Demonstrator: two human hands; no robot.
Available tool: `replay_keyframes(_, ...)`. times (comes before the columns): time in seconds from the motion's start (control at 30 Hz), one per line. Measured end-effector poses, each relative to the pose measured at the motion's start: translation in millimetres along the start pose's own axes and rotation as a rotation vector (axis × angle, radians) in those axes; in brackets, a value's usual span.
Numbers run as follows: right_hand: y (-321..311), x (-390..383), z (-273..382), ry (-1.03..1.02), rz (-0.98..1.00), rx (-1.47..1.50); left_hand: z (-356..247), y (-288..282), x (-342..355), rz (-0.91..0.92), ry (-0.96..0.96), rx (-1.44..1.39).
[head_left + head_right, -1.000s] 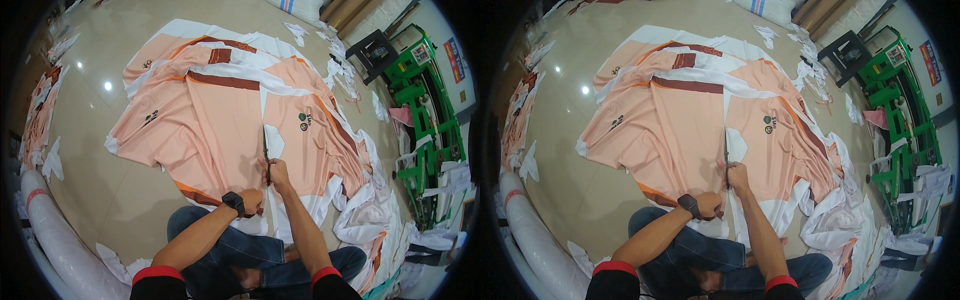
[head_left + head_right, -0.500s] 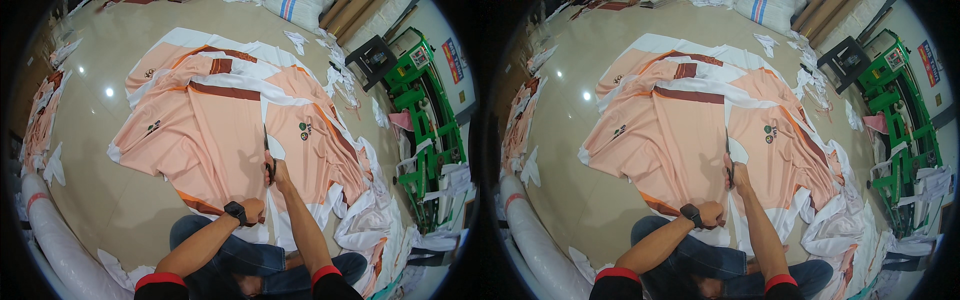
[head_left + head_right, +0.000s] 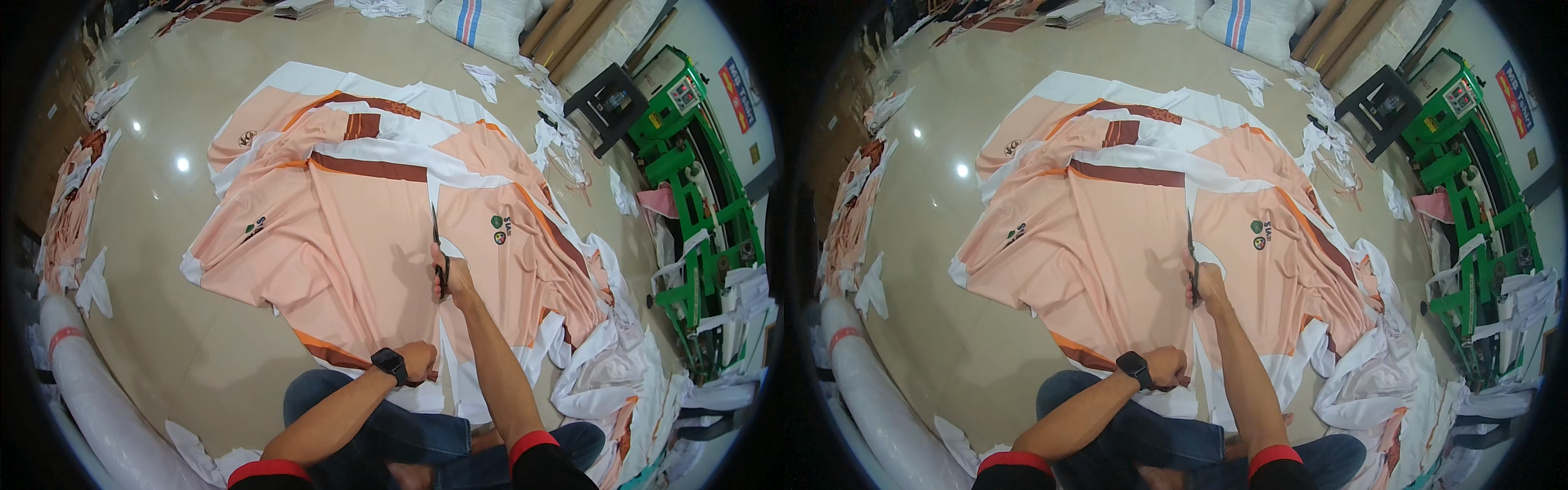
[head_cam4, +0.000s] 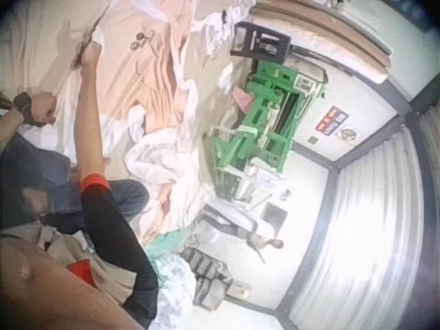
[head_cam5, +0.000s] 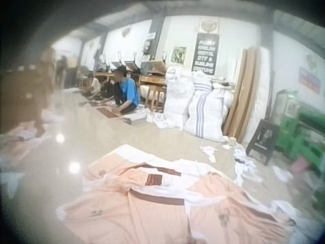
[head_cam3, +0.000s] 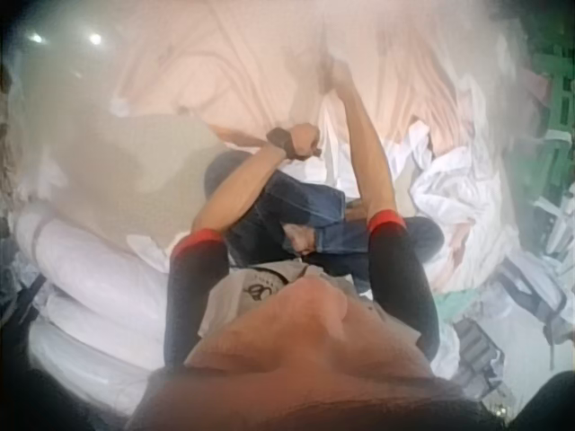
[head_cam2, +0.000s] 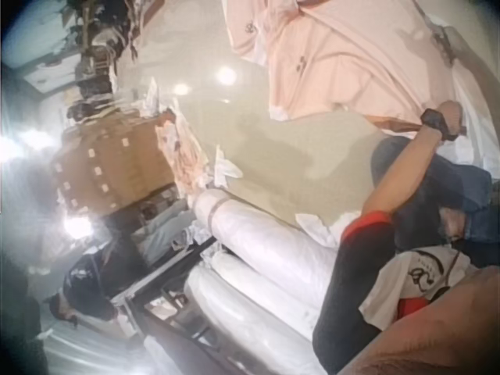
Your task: The person sits on the floor and uses shears to cut a large piece of peach-colored fabric with printed patterns. They repeatedly cut along marked lines, separate the cut pieces, and reposition the fabric to continue cutting.
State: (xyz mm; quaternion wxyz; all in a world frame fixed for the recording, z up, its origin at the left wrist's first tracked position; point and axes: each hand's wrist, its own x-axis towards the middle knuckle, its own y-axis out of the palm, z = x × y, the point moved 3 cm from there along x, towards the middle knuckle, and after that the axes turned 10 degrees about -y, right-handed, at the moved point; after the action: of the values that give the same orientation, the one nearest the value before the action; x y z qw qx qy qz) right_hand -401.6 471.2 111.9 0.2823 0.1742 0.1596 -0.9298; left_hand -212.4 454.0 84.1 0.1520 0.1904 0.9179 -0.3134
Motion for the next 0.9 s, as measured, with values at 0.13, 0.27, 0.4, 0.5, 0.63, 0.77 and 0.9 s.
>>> replay_keyframes(0.13,2.8,0.1,-1.7,-0.070,0.000,-0.103,2.5,5.6,1.3,-0.002,-0.070,-0.043)
replay_keyframes(0.27,0.3,7.2,7.0,0.025,0.048,0.111,1.5,6.7,2.6,-0.012,-0.044,-0.012)
replay_keyframes(0.4,-0.3,27.7,19.4,0.002,0.003,0.035,1.3,5.9,4.3,0.029,-0.111,-0.008)
replay_keyframes(0.5,2.9,41.3,17.7,-0.048,0.006,-0.013,1.1,6.2,5.3,0.030,-0.119,0.016)
replay_keyframes(0.63,3.2,46.3,11.6,-0.126,0.017,-0.121,0.9,9.0,7.0,0.065,-0.133,0.029)
replay_keyframes(0.77,-0.7,51.2,18.7,-0.035,0.002,0.082,-4.4,7.6,6.7,0.109,-0.157,0.029)
replay_keyframes(0.9,-1.0,63.7,33.7,-0.028,-0.021,0.033,-10.7,-1.3,2.7,0.177,-0.165,0.114)
